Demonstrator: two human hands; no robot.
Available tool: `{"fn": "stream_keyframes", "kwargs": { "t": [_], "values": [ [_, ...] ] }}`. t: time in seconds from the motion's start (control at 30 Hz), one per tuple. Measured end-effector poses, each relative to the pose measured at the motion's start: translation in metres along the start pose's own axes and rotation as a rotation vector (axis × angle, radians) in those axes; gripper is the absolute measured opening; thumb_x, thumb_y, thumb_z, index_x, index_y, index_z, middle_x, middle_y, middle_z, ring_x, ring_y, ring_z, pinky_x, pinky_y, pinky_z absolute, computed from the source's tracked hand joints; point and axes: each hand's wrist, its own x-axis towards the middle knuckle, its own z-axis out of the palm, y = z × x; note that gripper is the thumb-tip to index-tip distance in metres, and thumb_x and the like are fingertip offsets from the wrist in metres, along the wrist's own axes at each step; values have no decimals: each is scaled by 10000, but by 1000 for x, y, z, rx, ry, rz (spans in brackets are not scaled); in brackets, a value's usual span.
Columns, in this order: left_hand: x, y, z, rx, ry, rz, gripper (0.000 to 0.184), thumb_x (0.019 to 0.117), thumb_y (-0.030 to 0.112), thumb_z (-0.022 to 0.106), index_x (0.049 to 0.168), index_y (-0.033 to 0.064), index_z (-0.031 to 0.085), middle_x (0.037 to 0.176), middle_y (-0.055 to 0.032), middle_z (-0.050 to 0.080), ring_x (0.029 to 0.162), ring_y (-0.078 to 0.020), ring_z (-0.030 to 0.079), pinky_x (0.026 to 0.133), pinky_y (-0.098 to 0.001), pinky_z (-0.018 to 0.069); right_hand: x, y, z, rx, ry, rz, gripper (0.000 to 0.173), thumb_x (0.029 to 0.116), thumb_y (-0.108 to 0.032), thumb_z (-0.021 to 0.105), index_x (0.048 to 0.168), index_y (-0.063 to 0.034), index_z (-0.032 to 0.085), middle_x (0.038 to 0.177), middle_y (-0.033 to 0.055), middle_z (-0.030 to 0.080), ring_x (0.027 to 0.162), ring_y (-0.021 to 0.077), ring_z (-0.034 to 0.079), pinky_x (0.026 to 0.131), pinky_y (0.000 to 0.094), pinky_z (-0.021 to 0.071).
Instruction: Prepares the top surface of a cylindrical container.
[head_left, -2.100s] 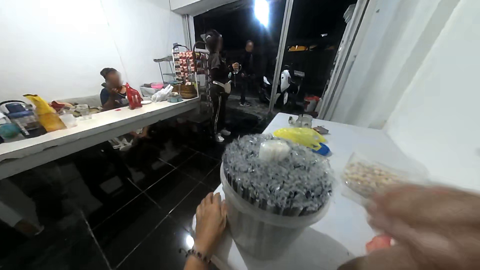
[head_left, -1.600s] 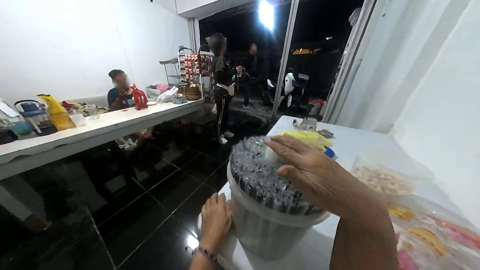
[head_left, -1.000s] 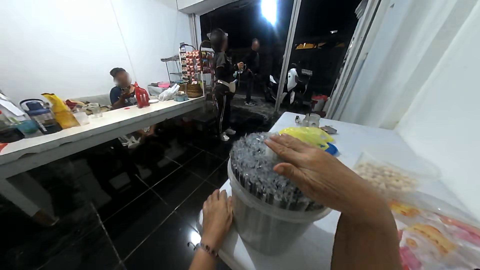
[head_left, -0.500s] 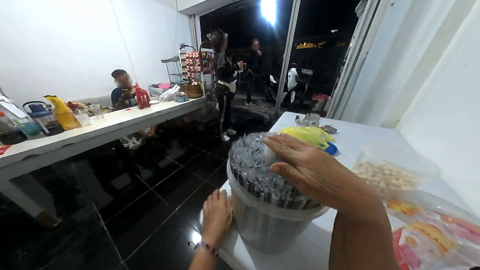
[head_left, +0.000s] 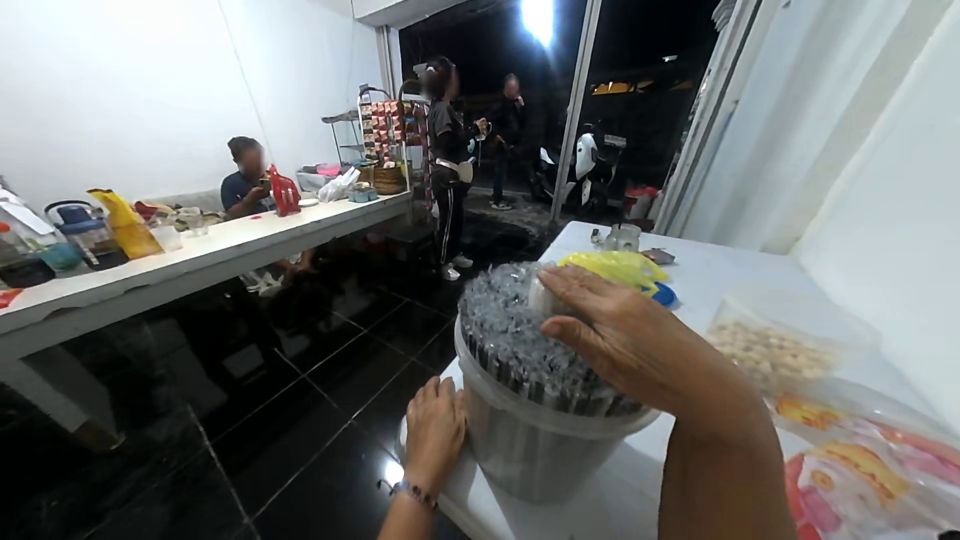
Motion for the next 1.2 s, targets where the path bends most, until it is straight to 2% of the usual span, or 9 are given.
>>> {"fn": "stream_keyframes", "kwargs": {
  "t": [0.27, 0.43, 0.63, 0.8, 1.2],
  "values": [
    [1, -1, 2, 4, 13, -1, 467, 1109, 294, 362, 1412, 11, 578, 1466, -220, 536, 1377, -376, 494, 1141, -525, 361, 2, 1, 1, 2, 53, -37, 746, 1020, -622, 352, 1270, -14, 705, 1266, 169, 705, 1211, 325, 666, 991, 498, 536],
    [1, 0, 2, 7, 23, -1, 469, 1107, 302, 366, 1408, 15, 583, 1457, -223, 543, 1376, -375, 496, 1144, -524, 361, 1, 2, 1, 14, 17, -24, 781, 1022, -641, 321, 1339, -16, 666, 1336, 179, 670, 1272, 336, 628, 1035, 516, 507],
    [1, 0, 2, 5, 18, -4, 471, 1108, 302, 364, 1408, 12, 582, 1462, -222, 540, 1377, -379, 494, 1143, -529, 360, 2, 2, 1, 25, 27, -28, 742, 1020, -624, 356, 1299, -22, 690, 1293, 167, 692, 1240, 320, 648, 1023, 495, 520],
    [1, -1, 3, 7, 24, 3, 474, 1108, 300, 362, 1411, 6, 577, 1464, -233, 536, 1378, -391, 492, 1142, -535, 361, 2, 2, 2, 28, 16, -12, 776, 1015, -644, 338, 1330, -18, 671, 1337, 174, 671, 1283, 326, 622, 1052, 496, 503],
    [0, 0, 2, 0, 25, 5, 469, 1109, 289, 361, 1408, 0, 579, 1461, -232, 538, 1379, -389, 492, 1145, -529, 358, 2, 1, 1, 24, 13, -4, 767, 1012, -644, 350, 1340, -27, 667, 1345, 167, 667, 1283, 328, 621, 1044, 500, 507]
  ]
}}
